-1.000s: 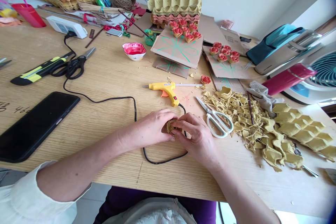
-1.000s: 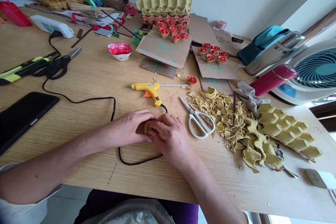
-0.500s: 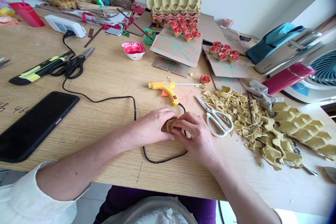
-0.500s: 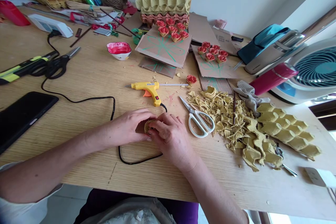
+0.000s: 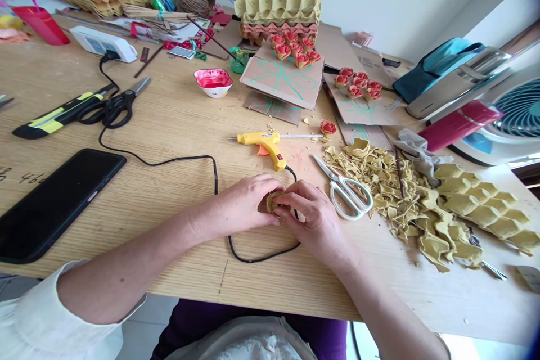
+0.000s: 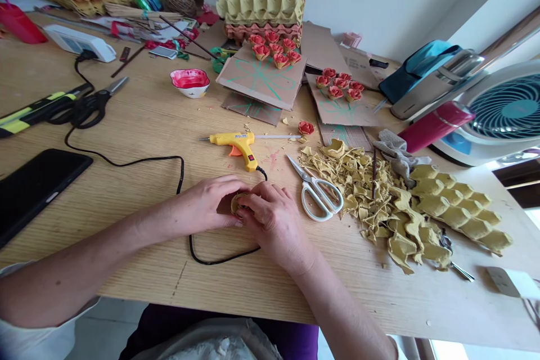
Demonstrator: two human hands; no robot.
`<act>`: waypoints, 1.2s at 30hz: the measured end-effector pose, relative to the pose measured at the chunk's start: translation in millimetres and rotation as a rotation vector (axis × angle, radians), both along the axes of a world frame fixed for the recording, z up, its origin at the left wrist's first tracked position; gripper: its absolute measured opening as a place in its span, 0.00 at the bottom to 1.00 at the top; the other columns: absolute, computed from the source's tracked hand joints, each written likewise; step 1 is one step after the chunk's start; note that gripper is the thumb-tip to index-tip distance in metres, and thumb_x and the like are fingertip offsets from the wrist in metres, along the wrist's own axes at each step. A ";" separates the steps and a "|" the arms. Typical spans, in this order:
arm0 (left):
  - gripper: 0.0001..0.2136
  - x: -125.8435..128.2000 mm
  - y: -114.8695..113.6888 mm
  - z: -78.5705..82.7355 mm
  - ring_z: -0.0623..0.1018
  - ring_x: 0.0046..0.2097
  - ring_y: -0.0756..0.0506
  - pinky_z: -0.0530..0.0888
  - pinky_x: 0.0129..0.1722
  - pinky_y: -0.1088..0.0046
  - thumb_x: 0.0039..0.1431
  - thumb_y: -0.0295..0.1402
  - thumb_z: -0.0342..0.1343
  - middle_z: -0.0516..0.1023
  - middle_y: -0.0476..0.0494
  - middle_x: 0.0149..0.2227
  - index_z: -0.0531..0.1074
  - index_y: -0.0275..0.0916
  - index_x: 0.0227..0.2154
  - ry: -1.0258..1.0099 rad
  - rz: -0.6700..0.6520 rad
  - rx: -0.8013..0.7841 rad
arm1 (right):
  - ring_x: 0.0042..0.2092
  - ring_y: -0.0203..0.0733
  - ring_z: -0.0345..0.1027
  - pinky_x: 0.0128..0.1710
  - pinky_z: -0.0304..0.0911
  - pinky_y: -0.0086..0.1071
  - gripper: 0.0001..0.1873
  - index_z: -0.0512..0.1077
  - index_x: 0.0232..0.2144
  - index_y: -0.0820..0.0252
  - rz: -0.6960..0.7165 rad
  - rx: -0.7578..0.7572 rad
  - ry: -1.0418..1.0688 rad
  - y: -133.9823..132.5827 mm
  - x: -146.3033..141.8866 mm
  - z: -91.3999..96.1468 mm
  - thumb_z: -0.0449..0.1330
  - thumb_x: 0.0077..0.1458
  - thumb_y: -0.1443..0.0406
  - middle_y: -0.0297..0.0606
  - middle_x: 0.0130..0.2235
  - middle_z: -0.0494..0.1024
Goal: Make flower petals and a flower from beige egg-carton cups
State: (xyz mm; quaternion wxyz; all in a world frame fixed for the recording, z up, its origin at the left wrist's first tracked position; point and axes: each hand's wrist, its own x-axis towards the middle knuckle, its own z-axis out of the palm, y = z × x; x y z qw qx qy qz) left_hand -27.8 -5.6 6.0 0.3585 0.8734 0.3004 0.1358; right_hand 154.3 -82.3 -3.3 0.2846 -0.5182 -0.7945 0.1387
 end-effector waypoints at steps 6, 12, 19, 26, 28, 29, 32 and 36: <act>0.15 0.3 -0.5 2.1 0.77 0.42 0.43 0.71 0.40 0.69 0.47 0.28 0.70 0.78 0.46 0.39 0.71 0.38 0.37 0.007 0.005 -0.002 | 0.41 0.42 0.69 0.44 0.63 0.38 0.07 0.77 0.42 0.53 -0.008 0.006 -0.015 0.6 -0.8 -0.2 0.60 0.64 0.65 0.38 0.41 0.76; 0.17 -0.7 -0.6 -0.8 0.77 0.46 0.40 0.72 0.45 0.66 0.48 0.30 0.70 0.78 0.43 0.43 0.72 0.38 0.40 -0.004 -0.009 -0.003 | 0.41 0.42 0.71 0.42 0.65 0.37 0.09 0.77 0.45 0.54 -0.011 0.015 0.080 0.1 3.9 3.8 0.59 0.63 0.66 0.39 0.40 0.76; 0.27 -3.8 0.9 3.6 0.76 0.52 0.39 0.71 0.52 0.64 0.45 0.33 0.72 0.77 0.42 0.50 0.71 0.40 0.50 0.008 -0.003 -0.016 | 0.34 0.37 0.70 0.35 0.68 0.31 0.10 0.78 0.40 0.55 -0.122 0.052 0.188 -0.8 16.1 10.1 0.56 0.64 0.68 0.37 0.35 0.76; 0.16 -13.8 11.8 13.5 0.78 0.42 0.44 0.74 0.43 0.68 0.54 0.36 0.65 0.80 0.44 0.43 0.75 0.40 0.45 -0.051 0.114 -0.031 | 0.32 0.36 0.70 0.33 0.67 0.30 0.09 0.77 0.37 0.56 -0.143 0.033 0.211 1.3 18.5 6.7 0.56 0.63 0.69 0.36 0.34 0.76; 0.12 -14.3 13.1 15.1 0.78 0.40 0.46 0.74 0.41 0.70 0.56 0.36 0.63 0.80 0.46 0.40 0.76 0.39 0.42 -0.090 0.156 -0.065 | 0.32 0.36 0.69 0.33 0.66 0.29 0.09 0.77 0.37 0.57 -0.130 0.024 0.226 2.3 17.6 5.8 0.56 0.63 0.69 0.36 0.34 0.76; 0.10 -13.9 13.1 15.7 0.78 0.38 0.47 0.74 0.40 0.71 0.56 0.35 0.62 0.80 0.46 0.38 0.76 0.39 0.40 -0.106 0.169 -0.085 | 0.32 0.35 0.69 0.33 0.66 0.29 0.09 0.76 0.37 0.58 -0.125 0.018 0.229 2.5 17.0 5.6 0.56 0.63 0.70 0.36 0.34 0.76; 0.06 -11.3 10.8 17.4 0.76 0.35 0.49 0.73 0.36 0.73 0.57 0.33 0.61 0.80 0.48 0.35 0.77 0.38 0.36 -0.140 0.194 -0.103 | 0.32 0.36 0.68 0.33 0.64 0.30 0.09 0.76 0.36 0.58 -0.110 0.002 0.225 1.7 15.5 5.9 0.55 0.64 0.70 0.36 0.33 0.74; 0.02 -8.1 7.1 17.0 0.74 0.32 0.51 0.70 0.33 0.76 0.58 0.30 0.59 0.78 0.50 0.31 0.76 0.38 0.33 -0.176 0.189 -0.053 | 0.33 0.36 0.67 0.34 0.64 0.31 0.08 0.75 0.37 0.58 -0.077 -0.023 0.243 -1.2 13.6 8.0 0.55 0.65 0.69 0.36 0.33 0.73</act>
